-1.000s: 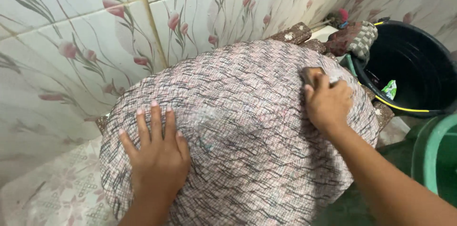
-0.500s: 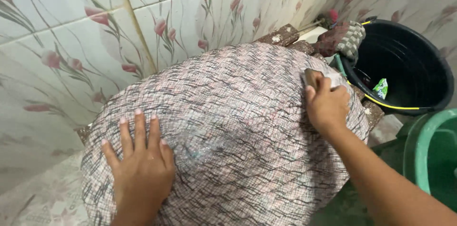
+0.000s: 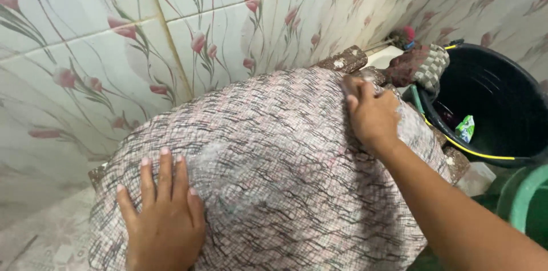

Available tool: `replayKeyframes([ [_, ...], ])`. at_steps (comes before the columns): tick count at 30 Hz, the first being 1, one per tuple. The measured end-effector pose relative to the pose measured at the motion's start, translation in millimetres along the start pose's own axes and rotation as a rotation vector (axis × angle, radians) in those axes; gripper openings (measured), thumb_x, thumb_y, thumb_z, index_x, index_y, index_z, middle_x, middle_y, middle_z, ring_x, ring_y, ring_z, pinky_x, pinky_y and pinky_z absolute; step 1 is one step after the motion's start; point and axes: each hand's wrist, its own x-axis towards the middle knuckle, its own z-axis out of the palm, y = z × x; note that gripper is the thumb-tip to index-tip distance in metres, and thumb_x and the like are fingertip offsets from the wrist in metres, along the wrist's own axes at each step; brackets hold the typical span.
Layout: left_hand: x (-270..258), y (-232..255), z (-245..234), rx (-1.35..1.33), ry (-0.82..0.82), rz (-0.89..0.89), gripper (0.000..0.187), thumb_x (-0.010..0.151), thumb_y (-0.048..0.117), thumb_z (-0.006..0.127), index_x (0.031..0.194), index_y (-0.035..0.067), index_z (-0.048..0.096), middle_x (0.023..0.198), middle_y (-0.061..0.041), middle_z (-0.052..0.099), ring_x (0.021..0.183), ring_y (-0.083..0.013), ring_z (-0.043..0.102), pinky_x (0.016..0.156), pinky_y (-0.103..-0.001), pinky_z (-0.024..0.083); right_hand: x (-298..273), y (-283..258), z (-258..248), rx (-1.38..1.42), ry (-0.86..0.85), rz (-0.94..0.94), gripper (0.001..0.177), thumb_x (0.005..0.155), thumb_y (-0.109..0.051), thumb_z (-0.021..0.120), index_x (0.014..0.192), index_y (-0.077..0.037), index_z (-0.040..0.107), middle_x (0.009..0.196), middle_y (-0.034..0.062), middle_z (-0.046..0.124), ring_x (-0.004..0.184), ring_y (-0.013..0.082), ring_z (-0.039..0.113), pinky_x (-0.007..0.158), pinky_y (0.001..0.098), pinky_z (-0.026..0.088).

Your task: Washing a patterned rug by hand using a brush, soap, and water from a bucket.

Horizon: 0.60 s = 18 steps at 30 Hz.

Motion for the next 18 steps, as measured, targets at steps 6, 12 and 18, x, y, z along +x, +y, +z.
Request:
replayKeyframes([
  [6,0.8,-4.3,4.5,-0.029,-0.002,0.001,0.062,0.092,0.035,0.04,0.149,0.009,0.043,0.161,-0.012,0.035,0.15,-0.0351,0.028,0.114,-0.071,0.016,-76.2,-159.3,7.4,0.275,0.027,-0.217,0.044,0.097,-0.035,0.058,0.129,-0.005,0.055,0.119,0.0258,0.045,0.096,0.0368,0.05,0.083,0.0499,0.048],
  [12,0.5,-2.6,-2.8,-0.096,0.013,0.002,0.063,0.092,0.032,0.043,0.149,0.007,0.044,0.162,-0.012,0.036,0.151,-0.034,0.029,0.115,-0.072,0.018,-67.8,-136.8,18.4,0.339,-0.126,-0.431,0.041,0.095,-0.04,0.062,0.114,-0.003,0.061,0.121,0.0227,0.053,0.109,0.0371,0.054,0.092,0.0503,0.049],
  [18,-0.9,-1.8,6.8,-0.042,0.056,0.002,0.061,0.091,0.033,0.044,0.146,0.008,0.049,0.163,-0.012,0.037,0.151,-0.0346,0.031,0.114,-0.073,0.02,17.0,27.5,8.9,-0.105,0.086,0.132,0.05,0.101,-0.044,0.056,0.14,-0.013,0.048,0.126,0.0281,0.045,0.112,0.0419,0.049,0.091,0.0566,0.044],
])
